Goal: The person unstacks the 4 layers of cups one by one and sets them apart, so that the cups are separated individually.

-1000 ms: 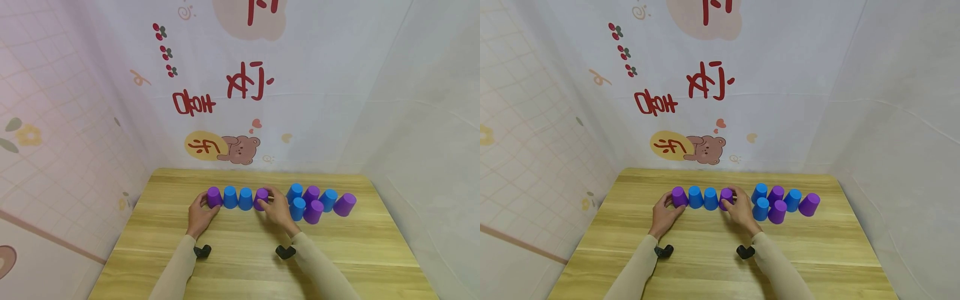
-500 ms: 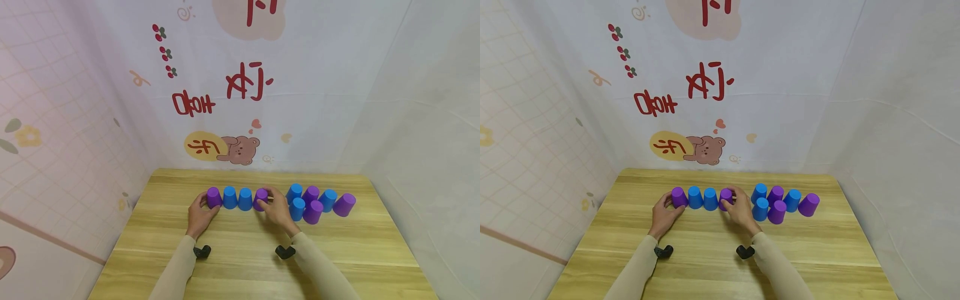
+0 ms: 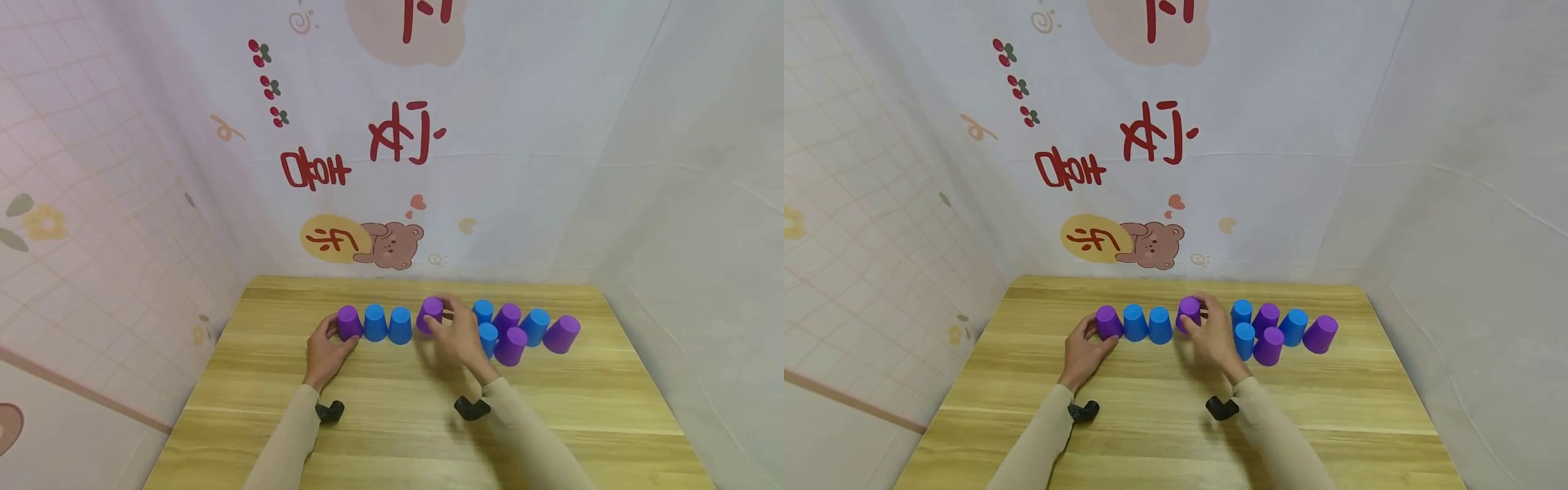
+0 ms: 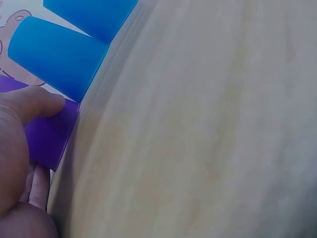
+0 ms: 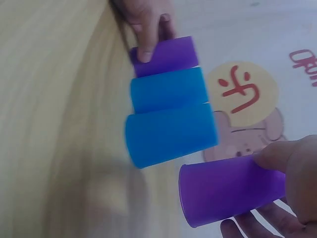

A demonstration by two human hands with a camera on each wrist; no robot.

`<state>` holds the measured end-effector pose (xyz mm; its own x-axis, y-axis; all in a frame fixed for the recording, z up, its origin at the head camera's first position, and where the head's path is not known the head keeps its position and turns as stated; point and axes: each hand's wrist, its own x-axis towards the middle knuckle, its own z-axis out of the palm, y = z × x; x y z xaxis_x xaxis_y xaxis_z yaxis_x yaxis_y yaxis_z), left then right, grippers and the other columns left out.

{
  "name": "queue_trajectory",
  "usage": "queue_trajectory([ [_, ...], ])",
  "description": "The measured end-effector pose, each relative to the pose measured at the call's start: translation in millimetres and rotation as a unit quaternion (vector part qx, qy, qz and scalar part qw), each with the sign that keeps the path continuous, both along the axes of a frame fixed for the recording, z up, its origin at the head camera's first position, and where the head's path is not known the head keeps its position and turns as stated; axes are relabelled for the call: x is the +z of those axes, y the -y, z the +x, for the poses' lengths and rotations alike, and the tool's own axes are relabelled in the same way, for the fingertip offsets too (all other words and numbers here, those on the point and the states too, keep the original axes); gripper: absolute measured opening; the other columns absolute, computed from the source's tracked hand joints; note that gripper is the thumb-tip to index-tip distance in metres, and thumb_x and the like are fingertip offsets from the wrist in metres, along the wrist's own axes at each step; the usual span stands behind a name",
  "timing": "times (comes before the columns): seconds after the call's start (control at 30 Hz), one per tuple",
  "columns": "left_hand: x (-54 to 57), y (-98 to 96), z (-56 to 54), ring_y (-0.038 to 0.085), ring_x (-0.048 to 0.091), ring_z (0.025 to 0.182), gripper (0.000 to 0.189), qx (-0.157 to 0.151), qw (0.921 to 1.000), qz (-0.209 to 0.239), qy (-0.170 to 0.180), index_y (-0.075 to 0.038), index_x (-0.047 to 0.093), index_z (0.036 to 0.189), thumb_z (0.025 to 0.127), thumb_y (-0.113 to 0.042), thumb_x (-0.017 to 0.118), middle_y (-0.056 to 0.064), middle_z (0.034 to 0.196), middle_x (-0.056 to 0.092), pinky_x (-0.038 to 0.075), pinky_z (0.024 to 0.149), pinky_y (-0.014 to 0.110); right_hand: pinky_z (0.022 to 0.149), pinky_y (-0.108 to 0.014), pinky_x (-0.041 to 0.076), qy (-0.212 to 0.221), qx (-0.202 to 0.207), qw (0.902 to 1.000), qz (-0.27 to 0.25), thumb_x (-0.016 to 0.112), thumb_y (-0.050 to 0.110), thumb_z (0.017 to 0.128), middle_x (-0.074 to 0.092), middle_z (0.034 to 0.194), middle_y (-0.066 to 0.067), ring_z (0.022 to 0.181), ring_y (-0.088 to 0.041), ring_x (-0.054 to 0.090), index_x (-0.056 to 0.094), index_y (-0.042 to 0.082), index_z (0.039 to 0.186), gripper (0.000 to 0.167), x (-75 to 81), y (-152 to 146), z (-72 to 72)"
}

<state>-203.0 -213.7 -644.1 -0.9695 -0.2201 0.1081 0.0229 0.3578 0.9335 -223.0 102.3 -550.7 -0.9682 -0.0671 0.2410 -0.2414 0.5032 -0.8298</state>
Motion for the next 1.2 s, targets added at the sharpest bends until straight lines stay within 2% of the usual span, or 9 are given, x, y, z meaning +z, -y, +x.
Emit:
queue_trajectory([
  [0.17, -1.5, 0.0, -0.3, 0.040, 0.071, 0.142, 0.073, 0.000, 1.0000, -0.001, -0.004, -0.008, 0.062, 0.157, 0.091, -0.012, 0.094, 0.019, 0.155, 0.071, 0.055, 0.127, 0.059, 0.111, -0.058, 0.066, -0.030, 0.008, 0.9993, -0.021, 0.087, 0.009, 0.099, 0.073, 0.144, -0.025, 0.130, -0.047, 0.076, 0.065, -0.003, 0.146, 0.053, 18.8, -3, 1.1],
  [0.4, 0.6, 0.7, 1.0, 0.040, 0.071, 0.143, 0.072, -0.003, 1.0000, 0.004, 0.000, -0.009, 0.063, 0.156, 0.092, -0.013, 0.094, 0.019, 0.155, 0.070, 0.054, 0.128, 0.059, 0.114, -0.060, 0.064, -0.054, 0.006, 0.9980, -0.034, 0.088, 0.009, 0.098, 0.072, 0.143, -0.023, 0.130, -0.043, 0.075, 0.065, -0.002, 0.147, 0.055, 44.8, -4, 5.5],
  [0.53, 0.3, 0.8, 0.7, 0.040, 0.070, 0.143, 0.073, -0.005, 1.0000, 0.001, 0.001, -0.008, 0.062, 0.157, 0.092, -0.014, 0.094, 0.020, 0.156, 0.070, 0.053, 0.129, 0.059, 0.113, -0.056, 0.066, -0.069, 0.007, 0.9971, -0.033, 0.088, 0.009, 0.098, 0.073, 0.142, -0.022, 0.129, -0.041, 0.075, 0.065, -0.001, 0.145, 0.054, 54.4, -5, 9.8],
  [0.77, 0.3, 0.8, 0.8, 0.040, 0.070, 0.143, 0.073, -0.007, 1.0000, -0.001, 0.003, -0.008, 0.061, 0.158, 0.092, -0.013, 0.094, 0.020, 0.157, 0.069, 0.054, 0.129, 0.058, 0.113, -0.053, 0.066, -0.075, 0.018, 0.9965, -0.033, 0.088, 0.008, 0.097, 0.073, 0.142, -0.021, 0.128, -0.040, 0.076, 0.066, -0.001, 0.145, 0.053, 60.4, -4, 13.3],
  [1.2, -0.4, 1.1, 0.2, 0.040, 0.070, 0.144, 0.073, -0.008, 1.0000, 0.002, 0.000, -0.008, 0.061, 0.158, 0.092, -0.013, 0.094, 0.019, 0.157, 0.069, 0.054, 0.129, 0.057, 0.112, -0.059, 0.066, -0.091, 0.007, 0.9952, -0.035, 0.089, 0.005, 0.095, 0.073, 0.138, -0.021, 0.128, -0.042, 0.075, 0.067, 0.000, 0.142, 0.053, 66.1, -18, 19.6],
])
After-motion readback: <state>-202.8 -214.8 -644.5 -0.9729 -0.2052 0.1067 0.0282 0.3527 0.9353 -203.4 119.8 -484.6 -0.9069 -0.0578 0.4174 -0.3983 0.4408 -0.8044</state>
